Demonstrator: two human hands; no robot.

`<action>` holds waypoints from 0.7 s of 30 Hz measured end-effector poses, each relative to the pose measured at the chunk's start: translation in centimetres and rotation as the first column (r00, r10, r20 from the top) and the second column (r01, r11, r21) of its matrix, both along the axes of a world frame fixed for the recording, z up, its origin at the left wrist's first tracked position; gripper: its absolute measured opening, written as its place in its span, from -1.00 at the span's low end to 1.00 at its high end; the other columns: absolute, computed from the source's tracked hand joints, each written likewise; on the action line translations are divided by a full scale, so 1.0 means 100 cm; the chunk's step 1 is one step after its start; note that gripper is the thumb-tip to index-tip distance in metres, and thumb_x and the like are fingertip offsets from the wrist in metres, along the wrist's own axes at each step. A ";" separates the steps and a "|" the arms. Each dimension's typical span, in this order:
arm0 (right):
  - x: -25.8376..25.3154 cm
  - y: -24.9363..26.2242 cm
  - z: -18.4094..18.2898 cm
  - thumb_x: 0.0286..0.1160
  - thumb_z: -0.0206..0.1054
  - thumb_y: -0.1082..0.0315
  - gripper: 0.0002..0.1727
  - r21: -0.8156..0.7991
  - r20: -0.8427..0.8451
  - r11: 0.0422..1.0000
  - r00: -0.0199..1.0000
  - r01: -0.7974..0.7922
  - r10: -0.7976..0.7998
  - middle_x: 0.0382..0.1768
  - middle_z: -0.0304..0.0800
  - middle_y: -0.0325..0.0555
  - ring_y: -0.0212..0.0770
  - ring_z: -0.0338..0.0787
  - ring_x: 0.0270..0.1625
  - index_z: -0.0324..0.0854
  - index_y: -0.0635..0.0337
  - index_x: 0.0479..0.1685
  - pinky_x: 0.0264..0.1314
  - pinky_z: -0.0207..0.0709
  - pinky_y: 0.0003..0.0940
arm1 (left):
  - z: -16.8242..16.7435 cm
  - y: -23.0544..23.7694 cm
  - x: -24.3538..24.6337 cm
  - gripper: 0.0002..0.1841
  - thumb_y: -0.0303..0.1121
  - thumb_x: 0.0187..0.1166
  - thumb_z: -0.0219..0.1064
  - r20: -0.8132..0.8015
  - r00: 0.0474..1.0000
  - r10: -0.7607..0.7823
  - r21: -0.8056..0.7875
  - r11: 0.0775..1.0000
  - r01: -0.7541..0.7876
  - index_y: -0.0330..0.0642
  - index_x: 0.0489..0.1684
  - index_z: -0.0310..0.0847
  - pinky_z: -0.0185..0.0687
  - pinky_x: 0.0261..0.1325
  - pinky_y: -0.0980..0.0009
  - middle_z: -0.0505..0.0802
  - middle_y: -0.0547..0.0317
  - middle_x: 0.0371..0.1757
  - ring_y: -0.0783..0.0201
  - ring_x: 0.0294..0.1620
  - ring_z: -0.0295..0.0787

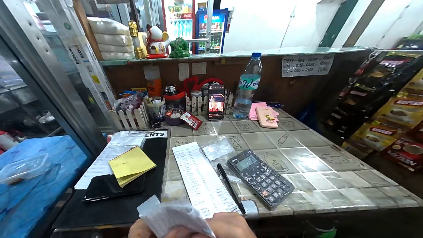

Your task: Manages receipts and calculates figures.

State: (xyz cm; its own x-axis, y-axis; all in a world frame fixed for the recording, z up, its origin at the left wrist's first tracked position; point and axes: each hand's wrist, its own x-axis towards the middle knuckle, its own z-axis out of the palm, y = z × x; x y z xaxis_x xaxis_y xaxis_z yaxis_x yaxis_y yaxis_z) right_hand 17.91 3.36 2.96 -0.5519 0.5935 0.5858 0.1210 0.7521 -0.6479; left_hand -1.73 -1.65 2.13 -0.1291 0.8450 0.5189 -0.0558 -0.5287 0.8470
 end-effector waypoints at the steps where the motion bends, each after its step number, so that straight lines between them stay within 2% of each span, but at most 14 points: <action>1: 0.000 0.000 0.000 0.74 0.29 0.11 -0.53 0.003 0.033 1.000 0.999 -0.006 0.006 -0.71 0.63 -0.08 -0.24 0.66 -0.60 0.66 0.27 -0.52 -0.48 0.50 -0.27 | 0.000 0.000 -0.001 -0.86 -0.30 0.51 0.50 0.023 0.999 0.025 0.006 1.000 -0.025 0.17 -0.08 0.89 0.86 0.01 0.51 0.97 0.50 -0.15 0.56 -0.14 0.90; 4: 0.002 0.002 -0.001 0.74 0.28 0.07 -0.52 -0.004 0.095 1.000 0.995 -0.016 0.017 -0.73 0.59 -0.09 -0.23 0.62 -0.63 0.66 0.25 -0.52 -0.51 0.45 -0.25 | 0.000 0.004 -0.010 -0.86 -0.21 0.61 0.40 0.019 0.997 0.081 0.025 0.996 -0.081 0.17 -0.11 0.92 0.84 -0.03 0.56 0.96 0.51 -0.19 0.59 -0.19 0.89; 9: 0.004 0.002 0.000 0.74 0.27 0.05 -0.51 -0.023 0.156 0.999 0.986 -0.049 0.052 -0.75 0.56 -0.09 -0.21 0.58 -0.65 0.65 0.24 -0.53 -0.55 0.38 -0.22 | 0.002 0.005 -0.017 -0.81 -0.20 0.67 0.33 -0.013 0.995 0.098 0.059 0.994 -0.097 0.11 -0.12 0.93 0.82 -0.09 0.60 0.96 0.49 -0.23 0.60 -0.25 0.88; 12: 0.005 0.002 0.000 0.75 0.27 0.08 -0.53 -0.034 0.114 0.999 0.993 -0.034 0.038 -0.74 0.57 -0.09 -0.23 0.59 -0.65 0.65 0.25 -0.52 -0.55 0.41 -0.24 | 0.002 0.010 -0.023 -0.75 -0.15 0.66 0.34 0.067 0.996 0.062 0.076 0.995 -0.067 0.03 0.05 0.91 0.83 0.01 0.56 0.97 0.35 -0.10 0.50 -0.13 0.91; 15: 0.005 0.000 0.005 0.73 0.30 0.18 -0.62 -0.103 -0.010 0.995 1.000 -0.008 0.008 -0.68 0.68 -0.09 -0.34 0.66 -0.62 0.74 0.29 -0.40 -0.51 0.52 -0.37 | 0.003 0.012 -0.028 -0.55 -0.01 0.52 0.45 0.055 0.995 -0.082 -0.001 0.997 0.083 0.01 0.31 0.77 0.82 0.08 0.49 0.94 0.30 0.07 0.44 -0.03 0.89; 17: 0.005 0.000 0.005 0.72 0.31 0.22 -0.65 -0.133 -0.056 0.991 0.998 -0.013 0.006 -0.66 0.71 -0.10 -0.39 0.66 -0.61 0.75 0.31 -0.37 -0.52 0.54 -0.42 | 0.002 0.010 -0.022 -0.65 -0.09 0.44 0.55 -0.021 0.991 -0.136 -0.068 0.989 0.134 0.12 0.16 0.82 0.84 0.01 0.52 0.95 0.45 -0.03 0.52 -0.10 0.89; 18: 0.004 0.000 0.004 0.72 0.31 0.22 -0.65 -0.130 -0.060 0.991 0.998 -0.014 0.007 -0.65 0.71 -0.11 -0.39 0.66 -0.61 0.75 0.30 -0.37 -0.51 0.54 -0.42 | 0.002 0.007 -0.018 -0.75 -0.20 0.44 0.57 -0.066 0.988 -0.141 -0.090 0.987 0.135 0.10 0.05 0.85 0.86 -0.01 0.51 0.96 0.47 -0.09 0.54 -0.14 0.90; 19: 0.004 0.001 0.003 0.72 0.31 0.21 -0.64 -0.118 -0.054 0.993 0.999 -0.010 0.004 -0.65 0.71 -0.11 -0.38 0.66 -0.59 0.76 0.30 -0.39 -0.49 0.55 -0.41 | 0.001 0.006 -0.014 -0.82 -0.32 0.44 0.57 -0.099 0.986 -0.136 -0.107 0.986 0.125 0.02 -0.05 0.87 0.87 -0.02 0.47 0.96 0.43 -0.14 0.51 -0.16 0.90; 21: 0.004 0.002 0.001 0.72 0.32 0.19 -0.63 -0.083 -0.030 0.996 0.999 0.010 -0.013 -0.63 0.72 -0.12 -0.36 0.69 -0.56 0.75 0.27 -0.42 -0.46 0.56 -0.38 | -0.001 0.004 -0.009 -0.89 -0.45 0.41 0.56 -0.129 0.985 -0.115 -0.133 0.986 0.098 -0.11 -0.17 0.88 0.88 -0.07 0.44 0.97 0.35 -0.21 0.47 -0.21 0.91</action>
